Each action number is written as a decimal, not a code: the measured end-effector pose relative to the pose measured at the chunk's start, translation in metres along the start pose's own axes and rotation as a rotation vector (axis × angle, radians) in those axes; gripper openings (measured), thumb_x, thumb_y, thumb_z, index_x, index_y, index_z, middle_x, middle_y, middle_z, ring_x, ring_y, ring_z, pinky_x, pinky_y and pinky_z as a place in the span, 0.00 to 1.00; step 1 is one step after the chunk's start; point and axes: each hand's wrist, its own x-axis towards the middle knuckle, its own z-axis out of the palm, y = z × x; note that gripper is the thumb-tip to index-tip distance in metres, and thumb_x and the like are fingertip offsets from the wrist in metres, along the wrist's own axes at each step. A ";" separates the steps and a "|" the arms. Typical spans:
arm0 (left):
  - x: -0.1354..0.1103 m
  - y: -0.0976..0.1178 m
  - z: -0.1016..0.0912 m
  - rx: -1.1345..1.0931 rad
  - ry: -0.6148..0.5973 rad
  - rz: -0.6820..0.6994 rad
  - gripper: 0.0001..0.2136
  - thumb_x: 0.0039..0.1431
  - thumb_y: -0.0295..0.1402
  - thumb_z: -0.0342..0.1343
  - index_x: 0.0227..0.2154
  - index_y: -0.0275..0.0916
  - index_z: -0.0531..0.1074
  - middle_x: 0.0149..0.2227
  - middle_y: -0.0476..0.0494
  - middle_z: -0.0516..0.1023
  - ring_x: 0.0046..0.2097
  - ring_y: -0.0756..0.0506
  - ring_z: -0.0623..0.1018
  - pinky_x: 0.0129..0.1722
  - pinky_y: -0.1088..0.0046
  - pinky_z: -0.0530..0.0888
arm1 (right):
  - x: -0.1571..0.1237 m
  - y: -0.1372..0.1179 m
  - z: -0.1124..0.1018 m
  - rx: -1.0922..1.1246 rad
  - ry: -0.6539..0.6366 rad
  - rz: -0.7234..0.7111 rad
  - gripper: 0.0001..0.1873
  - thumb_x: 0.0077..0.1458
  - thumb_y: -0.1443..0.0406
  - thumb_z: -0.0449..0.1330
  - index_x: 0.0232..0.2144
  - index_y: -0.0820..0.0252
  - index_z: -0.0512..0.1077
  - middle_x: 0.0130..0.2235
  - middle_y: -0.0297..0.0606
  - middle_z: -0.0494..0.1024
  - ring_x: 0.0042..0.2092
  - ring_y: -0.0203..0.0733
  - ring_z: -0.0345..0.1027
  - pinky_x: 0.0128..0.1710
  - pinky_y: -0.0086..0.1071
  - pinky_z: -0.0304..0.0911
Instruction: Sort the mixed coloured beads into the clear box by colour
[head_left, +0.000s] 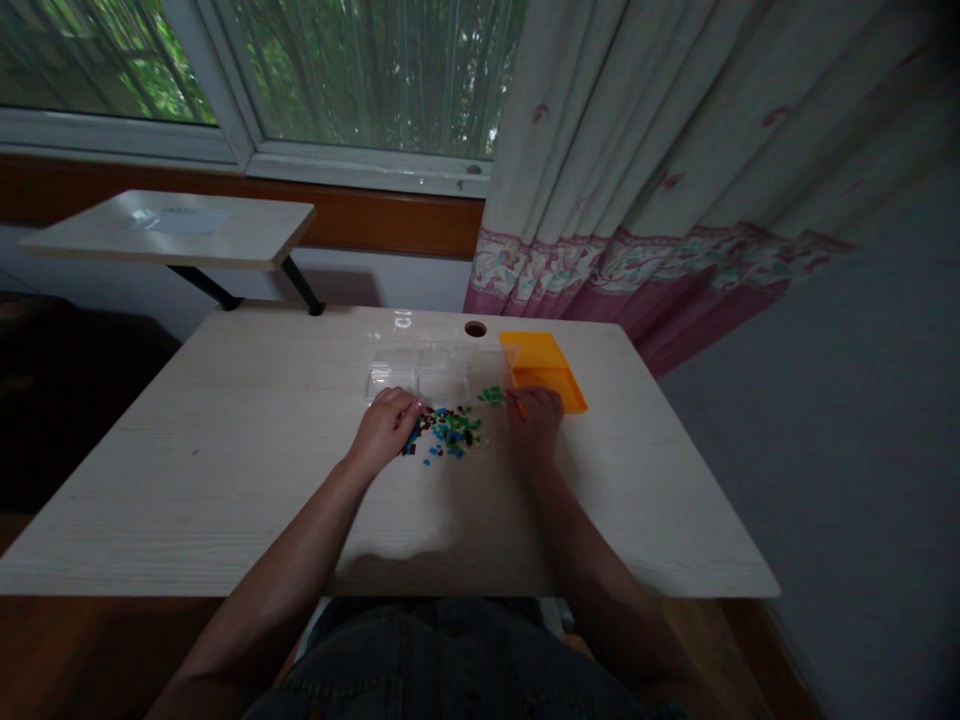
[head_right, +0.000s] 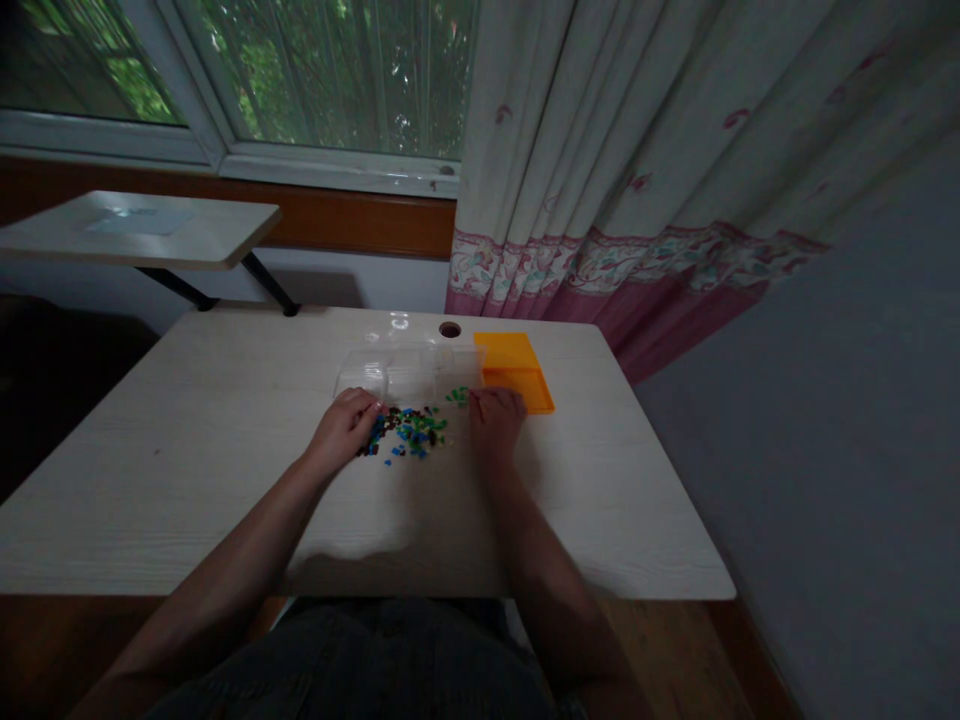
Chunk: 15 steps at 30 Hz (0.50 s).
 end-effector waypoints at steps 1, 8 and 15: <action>0.000 0.000 0.000 0.010 0.004 -0.004 0.16 0.69 0.38 0.44 0.34 0.40 0.76 0.34 0.43 0.75 0.41 0.43 0.72 0.45 0.63 0.70 | 0.001 0.002 0.000 -0.023 0.008 0.029 0.13 0.62 0.59 0.57 0.36 0.58 0.79 0.38 0.43 0.78 0.44 0.47 0.65 0.49 0.44 0.57; 0.000 0.000 0.001 0.065 -0.034 0.071 0.16 0.69 0.38 0.44 0.34 0.38 0.76 0.33 0.43 0.74 0.39 0.43 0.71 0.43 0.64 0.69 | -0.002 0.012 0.006 -0.064 -0.007 0.064 0.15 0.62 0.58 0.55 0.37 0.58 0.80 0.40 0.45 0.77 0.46 0.49 0.63 0.49 0.45 0.56; 0.000 0.001 0.001 0.079 -0.063 0.096 0.14 0.68 0.39 0.48 0.33 0.39 0.76 0.32 0.44 0.74 0.40 0.44 0.72 0.43 0.64 0.69 | -0.001 0.015 0.007 -0.053 0.021 0.016 0.16 0.63 0.58 0.54 0.38 0.58 0.79 0.38 0.44 0.77 0.45 0.48 0.64 0.48 0.43 0.59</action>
